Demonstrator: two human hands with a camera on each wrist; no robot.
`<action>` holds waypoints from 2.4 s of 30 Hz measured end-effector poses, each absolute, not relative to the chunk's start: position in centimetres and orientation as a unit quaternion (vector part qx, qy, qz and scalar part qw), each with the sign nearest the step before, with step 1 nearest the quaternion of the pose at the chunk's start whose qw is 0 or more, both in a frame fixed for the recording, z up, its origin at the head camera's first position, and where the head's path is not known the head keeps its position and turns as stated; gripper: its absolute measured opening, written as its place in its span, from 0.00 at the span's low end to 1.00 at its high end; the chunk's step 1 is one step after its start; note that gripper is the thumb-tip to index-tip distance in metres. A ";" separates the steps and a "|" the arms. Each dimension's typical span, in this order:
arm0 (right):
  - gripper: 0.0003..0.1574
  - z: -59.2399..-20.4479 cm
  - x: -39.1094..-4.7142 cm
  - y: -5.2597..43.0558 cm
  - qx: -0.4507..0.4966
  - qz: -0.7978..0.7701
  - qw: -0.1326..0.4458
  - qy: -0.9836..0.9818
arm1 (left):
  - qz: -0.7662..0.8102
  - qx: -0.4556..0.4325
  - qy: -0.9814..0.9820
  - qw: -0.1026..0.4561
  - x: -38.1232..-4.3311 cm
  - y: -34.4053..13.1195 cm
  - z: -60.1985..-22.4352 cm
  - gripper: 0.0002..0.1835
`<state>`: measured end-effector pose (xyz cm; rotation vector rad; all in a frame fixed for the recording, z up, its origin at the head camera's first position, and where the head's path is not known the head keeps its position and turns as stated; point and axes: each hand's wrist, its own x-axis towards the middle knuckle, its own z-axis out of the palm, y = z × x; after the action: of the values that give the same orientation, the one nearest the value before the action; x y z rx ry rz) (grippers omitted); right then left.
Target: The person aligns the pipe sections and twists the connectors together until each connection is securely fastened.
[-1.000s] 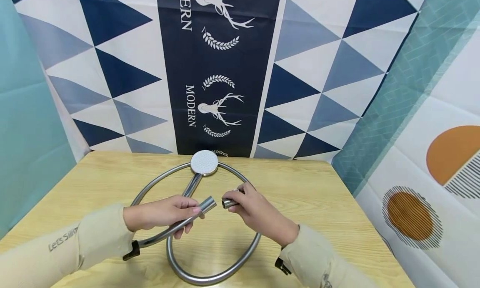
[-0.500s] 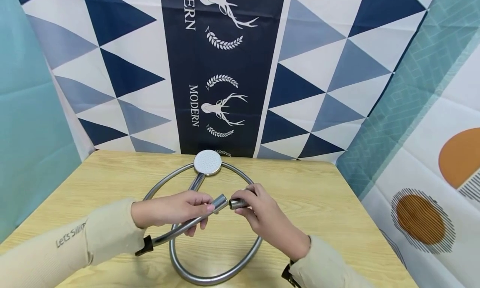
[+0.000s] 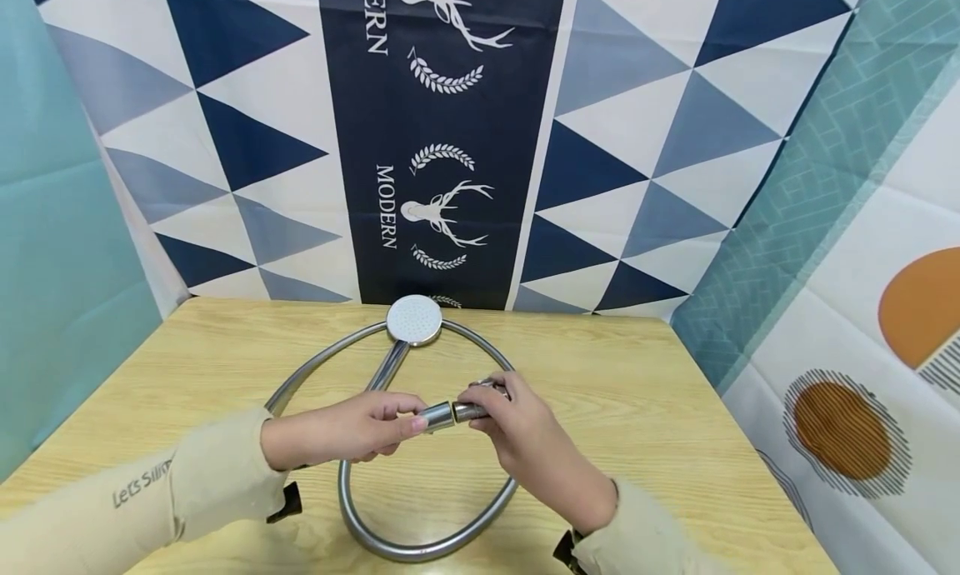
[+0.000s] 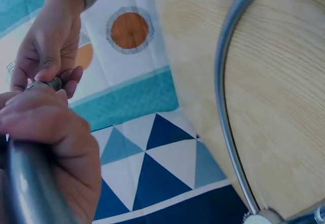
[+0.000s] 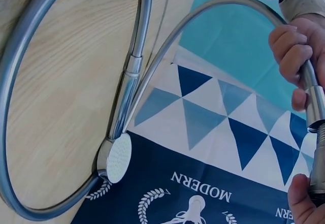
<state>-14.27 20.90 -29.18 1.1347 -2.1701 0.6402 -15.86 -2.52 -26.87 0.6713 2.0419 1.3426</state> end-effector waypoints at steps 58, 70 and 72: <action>0.17 -35.3 -14.1 21.1 0.450 0.257 0.345 -0.782 | 0.315 0.436 0.841 0.061 -15.4 -2.6 -33.2 0.13; 0.29 -35.2 -13.7 21.9 0.455 0.296 0.304 -0.783 | 0.337 0.426 0.836 0.081 -15.4 -2.7 -32.8 0.15; 0.28 -35.2 -13.6 22.0 0.458 0.306 0.293 -0.782 | 0.344 0.425 0.833 0.083 -15.4 -2.6 -32.8 0.15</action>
<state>-13.60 22.04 -35.22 1.2197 -2.0827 0.8151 -15.38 -2.62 -32.83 1.2686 2.4884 1.0258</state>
